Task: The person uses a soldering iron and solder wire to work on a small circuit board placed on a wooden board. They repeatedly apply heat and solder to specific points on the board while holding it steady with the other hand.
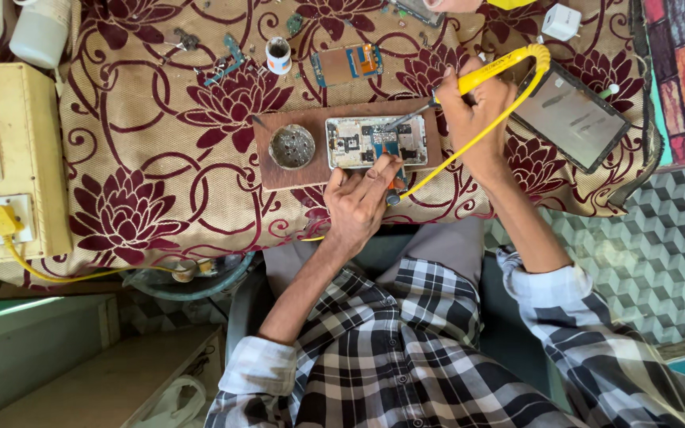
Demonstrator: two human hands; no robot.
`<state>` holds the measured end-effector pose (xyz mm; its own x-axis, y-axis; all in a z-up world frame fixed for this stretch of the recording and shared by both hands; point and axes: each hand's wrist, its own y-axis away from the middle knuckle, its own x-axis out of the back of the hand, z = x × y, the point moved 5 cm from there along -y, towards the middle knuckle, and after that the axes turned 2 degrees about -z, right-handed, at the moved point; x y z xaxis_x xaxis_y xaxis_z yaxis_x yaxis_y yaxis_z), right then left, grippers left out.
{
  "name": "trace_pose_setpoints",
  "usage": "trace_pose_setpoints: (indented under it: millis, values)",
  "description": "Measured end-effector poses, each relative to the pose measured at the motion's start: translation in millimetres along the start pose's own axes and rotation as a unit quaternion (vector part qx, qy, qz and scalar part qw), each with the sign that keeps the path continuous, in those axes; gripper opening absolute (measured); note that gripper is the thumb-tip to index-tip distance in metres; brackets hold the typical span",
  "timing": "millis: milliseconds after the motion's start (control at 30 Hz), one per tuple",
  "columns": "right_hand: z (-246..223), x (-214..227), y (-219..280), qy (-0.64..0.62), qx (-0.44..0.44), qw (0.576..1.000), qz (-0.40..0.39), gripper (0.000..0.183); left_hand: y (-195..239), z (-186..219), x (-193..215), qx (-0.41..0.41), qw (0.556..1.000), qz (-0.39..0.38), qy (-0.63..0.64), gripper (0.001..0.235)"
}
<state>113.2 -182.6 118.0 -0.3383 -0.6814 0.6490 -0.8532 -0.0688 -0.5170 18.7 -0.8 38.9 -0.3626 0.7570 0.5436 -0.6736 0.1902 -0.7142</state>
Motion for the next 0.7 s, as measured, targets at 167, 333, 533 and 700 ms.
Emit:
trace_pose_setpoints:
  millis: [167, 333, 533, 700]
  values:
    - [27, -10, 7, -0.223, -0.111, 0.968, -0.013, 0.03, -2, 2, 5, -0.004, 1.0, 0.003, 0.018, 0.051]
    - [76, -26, 39, -0.379, -0.289, 0.878, 0.052, 0.03, -4, 1, 5, 0.003, 1.0, 0.011, 0.023, 0.05]
    - [108, -25, 74, -0.488, -0.279, 0.817, 0.13, 0.041, -2, -1, 1, 0.023, 0.999, 0.005, 0.038, 0.055]
    - [107, -37, 84, -0.504, -0.25, 0.819, 0.11, 0.036, -1, -2, 2, 0.02, 0.998, 0.011, 0.061, 0.059]
